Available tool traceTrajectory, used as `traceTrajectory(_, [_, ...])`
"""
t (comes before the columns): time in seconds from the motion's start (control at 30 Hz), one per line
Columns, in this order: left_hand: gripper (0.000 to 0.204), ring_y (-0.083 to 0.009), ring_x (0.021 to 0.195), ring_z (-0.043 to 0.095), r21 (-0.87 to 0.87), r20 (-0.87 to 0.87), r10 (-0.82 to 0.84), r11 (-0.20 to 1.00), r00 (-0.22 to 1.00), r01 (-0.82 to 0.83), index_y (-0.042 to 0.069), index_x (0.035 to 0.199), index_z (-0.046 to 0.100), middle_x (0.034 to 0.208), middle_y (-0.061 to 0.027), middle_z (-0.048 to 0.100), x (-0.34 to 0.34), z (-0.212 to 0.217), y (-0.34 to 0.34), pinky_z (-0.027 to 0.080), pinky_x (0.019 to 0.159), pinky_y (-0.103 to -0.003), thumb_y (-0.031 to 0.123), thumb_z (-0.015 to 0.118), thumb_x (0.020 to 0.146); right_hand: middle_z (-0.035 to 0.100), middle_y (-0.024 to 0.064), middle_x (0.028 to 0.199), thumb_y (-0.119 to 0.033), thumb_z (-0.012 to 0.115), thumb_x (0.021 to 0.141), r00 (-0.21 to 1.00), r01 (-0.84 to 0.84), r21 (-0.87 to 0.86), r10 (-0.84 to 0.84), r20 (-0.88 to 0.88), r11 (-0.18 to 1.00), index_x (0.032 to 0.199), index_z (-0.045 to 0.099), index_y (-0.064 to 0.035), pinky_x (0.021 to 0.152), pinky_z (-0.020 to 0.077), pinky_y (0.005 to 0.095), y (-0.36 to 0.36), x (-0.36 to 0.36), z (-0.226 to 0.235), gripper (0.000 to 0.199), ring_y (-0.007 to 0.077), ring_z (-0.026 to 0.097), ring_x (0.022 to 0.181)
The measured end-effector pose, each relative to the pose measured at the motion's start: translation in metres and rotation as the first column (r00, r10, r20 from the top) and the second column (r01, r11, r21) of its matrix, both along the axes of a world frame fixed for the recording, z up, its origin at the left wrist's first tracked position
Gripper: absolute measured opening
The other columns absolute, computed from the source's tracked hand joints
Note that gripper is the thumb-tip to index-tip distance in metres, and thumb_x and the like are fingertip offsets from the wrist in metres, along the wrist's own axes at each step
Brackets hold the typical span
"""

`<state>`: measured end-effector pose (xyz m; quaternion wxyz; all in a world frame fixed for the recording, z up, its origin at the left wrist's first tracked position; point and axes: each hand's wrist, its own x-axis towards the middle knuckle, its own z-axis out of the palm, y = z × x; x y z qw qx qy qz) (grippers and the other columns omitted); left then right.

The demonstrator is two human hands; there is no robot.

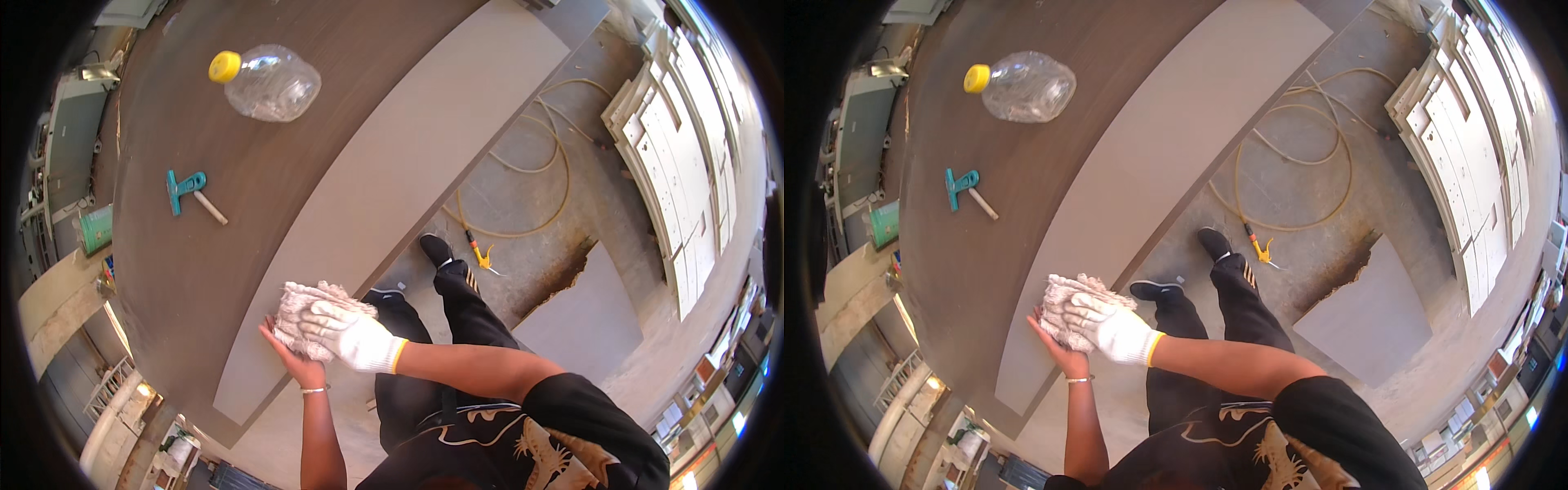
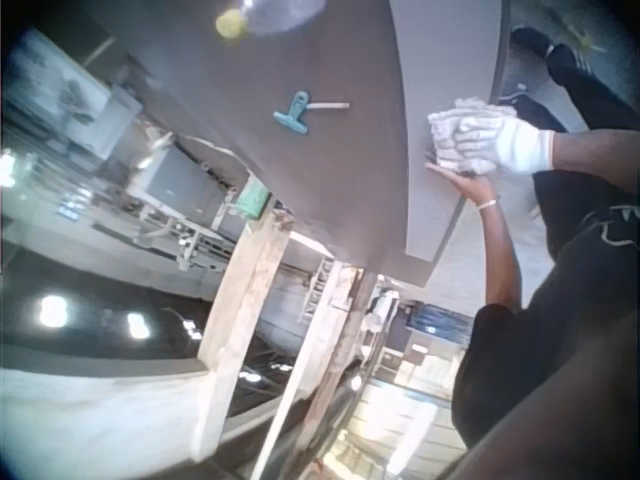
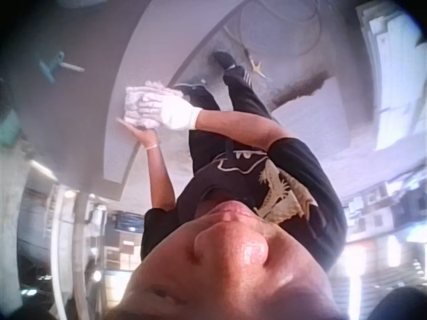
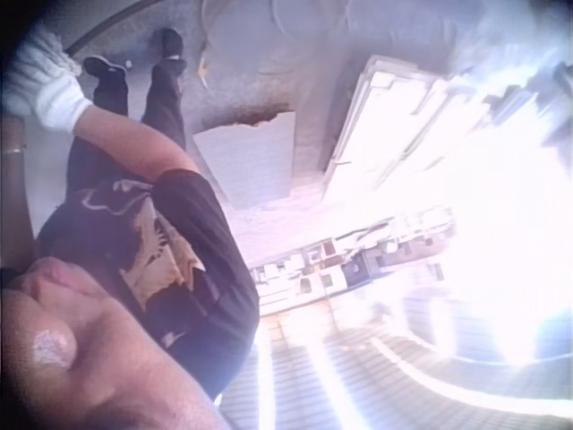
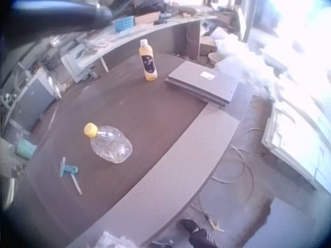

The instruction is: The person wipes a long gray panel with a cloth, then uses a scraper tool to remove residue from smaller gray panels. They repeatedly wipe and scrape the panels, handling them one at a time on a workbench in a workshop.

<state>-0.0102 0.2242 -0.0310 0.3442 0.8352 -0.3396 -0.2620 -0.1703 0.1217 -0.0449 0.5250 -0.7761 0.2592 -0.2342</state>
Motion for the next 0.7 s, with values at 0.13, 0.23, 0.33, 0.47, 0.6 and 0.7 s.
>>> traceTrajectory(0.13, [0.104, -0.0412, 0.167, 0.018, 0.151, 0.123, -0.238, 0.964, 0.963, 0.219, 0.005, 0.174, -0.005, 0.182, -0.0211, 0.015, 0.005, 0.01, 0.003, 0.014, 0.135, -0.05, 0.0, 0.055, 0.09, 0.062, 0.0086, 0.154, -0.017, 0.059, 0.09, 0.979, -0.053, -0.188, 0.014, -0.205, 0.981, 0.143, 0.068, -0.0103, 0.132, 0.028, 0.0475, -0.085, -0.087, 0.003, 0.055, 0.0232, 0.051, 0.149])
traceTrajectory(0.23, [0.104, -0.0401, 0.169, 0.006, 0.207, 0.222, -0.428, 0.899, 0.876, 0.387, 0.002, 0.174, -0.004, 0.182, -0.0216, 0.011, 0.009, 0.012, -0.002, 0.001, 0.135, -0.055, 0.023, 0.063, 0.096, 0.067, 0.0079, 0.142, -0.02, 0.067, 0.086, 0.914, 0.153, -0.48, -0.308, -0.262, 0.864, 0.135, 0.074, -0.0168, 0.121, 0.0363, 0.059, -0.155, -0.152, 0.01, 0.05, 0.0314, 0.056, 0.14])
traceTrajectory(0.33, [0.114, -0.0413, 0.169, 0.0, 0.465, 0.372, -0.639, 0.756, 0.673, 0.461, 0.0, 0.173, -0.002, 0.182, -0.0227, 0.006, 0.013, 0.004, -0.012, -0.003, 0.133, -0.062, 0.045, 0.069, 0.097, 0.067, 0.0103, 0.126, -0.017, 0.07, 0.083, 0.787, 0.259, -0.648, -0.545, -0.288, 0.716, 0.135, 0.069, -0.0168, 0.117, 0.0389, 0.0575, -0.219, -0.202, 0.003, 0.052, 0.0328, 0.06, 0.127])
traceTrajectory(0.47, [0.127, -0.0439, 0.168, -0.003, 0.461, 0.441, -0.661, 0.747, 0.607, 0.479, -0.001, 0.173, 0.001, 0.182, -0.0249, 0.003, 0.014, -0.007, -0.016, -0.004, 0.132, -0.066, 0.064, 0.073, 0.091, 0.067, 0.0181, 0.131, -0.012, 0.064, 0.089, 0.593, 0.28, -0.812, -0.757, -0.273, 0.512, 0.138, 0.064, -0.0108, 0.117, 0.0412, 0.0557, -0.307, -0.278, -0.016, 0.049, 0.0401, 0.062, 0.122])
traceTrajectory(0.6, [0.132, -0.0459, 0.168, -0.002, 0.462, 0.437, -0.655, 0.751, 0.616, 0.471, -0.004, 0.172, 0.003, 0.181, -0.0271, 0.004, 0.016, -0.014, -0.01, -0.003, 0.132, -0.066, 0.063, 0.078, 0.087, 0.076, 0.0177, 0.11, -0.018, 0.051, 0.107, 0.097, 0.641, -0.611, -0.839, -0.535, 0.464, 0.11, 0.074, -0.0156, 0.082, 0.0554, 0.0466, -0.37, -0.344, -0.015, 0.024, 0.0373, 0.071, 0.094])
traceTrajectory(0.7, [0.131, -0.0457, 0.168, -0.001, 0.514, 0.411, -0.673, 0.728, 0.615, 0.453, -0.005, 0.172, 0.004, 0.181, -0.0273, 0.004, 0.017, -0.017, -0.003, -0.002, 0.132, -0.066, 0.056, 0.081, 0.086, 0.073, 0.0105, 0.108, -0.044, 0.067, 0.106, -0.128, 0.735, 0.656, -0.985, -0.115, -0.172, 0.129, 0.068, -0.0041, 0.069, 0.057, 0.0392, -0.357, -0.337, 0.005, 0.046, 0.0273, 0.07, 0.081])
